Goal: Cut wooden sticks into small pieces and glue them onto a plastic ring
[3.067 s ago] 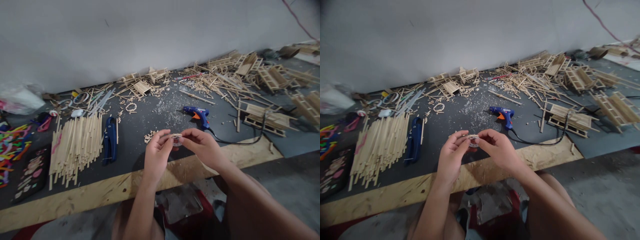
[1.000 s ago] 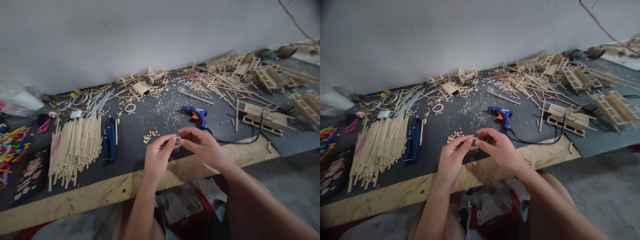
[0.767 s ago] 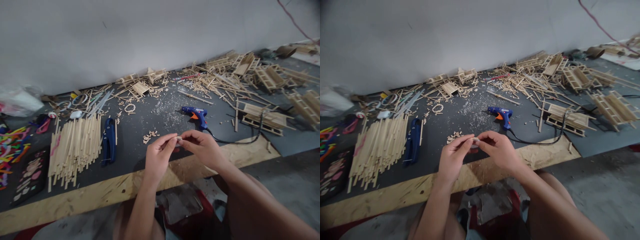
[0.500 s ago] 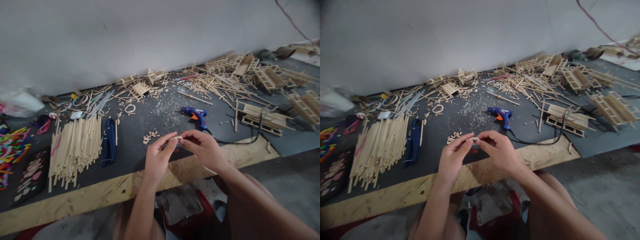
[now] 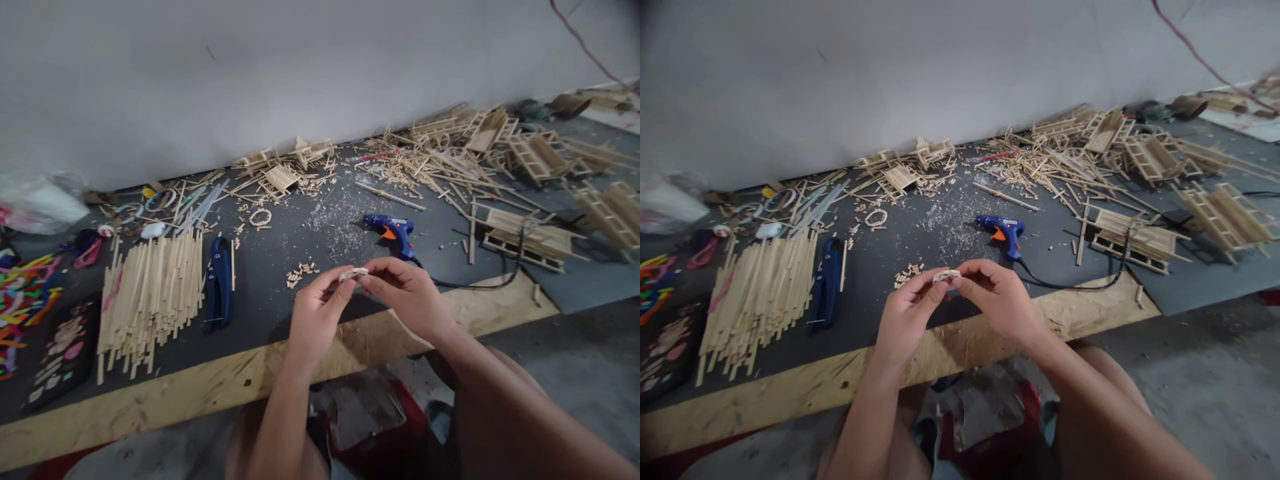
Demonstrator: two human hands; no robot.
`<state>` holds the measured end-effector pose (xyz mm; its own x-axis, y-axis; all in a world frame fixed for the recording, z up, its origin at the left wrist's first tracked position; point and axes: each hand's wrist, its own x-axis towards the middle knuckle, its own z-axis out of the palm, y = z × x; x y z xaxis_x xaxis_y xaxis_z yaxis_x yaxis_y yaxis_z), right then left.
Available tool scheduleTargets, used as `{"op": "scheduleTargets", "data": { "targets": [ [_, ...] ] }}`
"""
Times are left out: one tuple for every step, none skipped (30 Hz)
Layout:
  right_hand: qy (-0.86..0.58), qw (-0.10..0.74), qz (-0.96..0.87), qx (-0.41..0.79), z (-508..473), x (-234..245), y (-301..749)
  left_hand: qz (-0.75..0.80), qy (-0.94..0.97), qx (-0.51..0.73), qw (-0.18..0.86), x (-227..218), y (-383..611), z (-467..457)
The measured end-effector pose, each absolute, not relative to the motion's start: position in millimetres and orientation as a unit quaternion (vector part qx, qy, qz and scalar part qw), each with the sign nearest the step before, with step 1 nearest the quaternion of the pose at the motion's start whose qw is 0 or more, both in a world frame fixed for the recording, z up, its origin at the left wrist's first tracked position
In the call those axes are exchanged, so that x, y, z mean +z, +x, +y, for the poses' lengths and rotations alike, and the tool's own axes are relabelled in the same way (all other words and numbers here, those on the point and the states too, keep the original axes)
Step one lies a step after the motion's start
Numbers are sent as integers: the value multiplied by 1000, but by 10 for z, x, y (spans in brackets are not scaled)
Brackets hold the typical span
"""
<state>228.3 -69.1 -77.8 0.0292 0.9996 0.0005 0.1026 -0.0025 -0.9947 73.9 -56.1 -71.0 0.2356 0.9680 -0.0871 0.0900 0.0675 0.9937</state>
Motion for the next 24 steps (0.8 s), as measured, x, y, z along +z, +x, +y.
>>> {"op": "scheduleTargets", "data": {
  "targets": [
    [-533,483,-511,471,-687,-777,2289,474,559,394,555,-714,740,-561],
    [-533,486,-504,475,-683,-774,2297,472,561,393,555,-718,742,-561],
    [-533,490,-497,479,-679,-772,2305,468,563,392,558,-722,743,-564],
    [-530,493,-491,485,-674,-769,2313,461,563,390,564,-726,745,-567],
    [-524,497,-487,491,-668,-768,2321,452,562,388,573,-729,746,-571],
    [-514,502,-483,500,-663,-769,2329,445,561,386,582,-732,746,-574],
    [-503,507,-481,508,-656,-771,2336,438,560,383,590,-735,746,-577],
    [-493,513,-478,516,-650,-774,2343,436,560,380,593,-738,744,-578],
    [-483,519,-474,522,-644,-777,2349,437,562,377,592,-742,742,-577],
    [-475,523,-472,528,-639,-780,2355,441,565,374,589,-746,739,-575],
    [-467,526,-469,534,-635,-781,2360,444,567,371,586,-750,736,-571],
    [-458,529,-466,542,-633,-782,2365,445,571,368,584,-754,734,-566],
    [-446,531,-462,552,-633,-781,2369,444,575,365,583,-757,731,-560],
    [-432,533,-458,565,-635,-779,2372,443,580,361,580,-760,728,-554],
    [-416,532,-454,580,-640,-775,2375,443,587,356,576,-762,725,-549],
    [-400,531,-450,596,-647,-770,2376,445,596,349,570,-764,722,-545],
    [-385,529,-447,610,-655,-762,2377,450,606,340,561,-766,719,-541],
    [-373,524,-445,623,-665,-751,2379,455,618,330,549,-770,716,-539],
    [-365,519,-444,633,-676,-736,2383,459,632,319,537,-776,715,-536],
    [-361,514,-443,639,-687,-718,2390,464,645,307,524,-783,714,-532],
    [-363,510,-442,643,-697,-696,2400,468,658,295,511,-792,714,-525],
    [-366,507,-441,644,-707,-672,2414,474,669,286,497,-803,715,-512],
    [-372,505,-440,643,-716,-647,2431,483,676,280,481,-814,717,-492],
    [-379,505,-438,640,-722,-625,2451,495,680,279,463,-824,717,-461]
  ]
}}
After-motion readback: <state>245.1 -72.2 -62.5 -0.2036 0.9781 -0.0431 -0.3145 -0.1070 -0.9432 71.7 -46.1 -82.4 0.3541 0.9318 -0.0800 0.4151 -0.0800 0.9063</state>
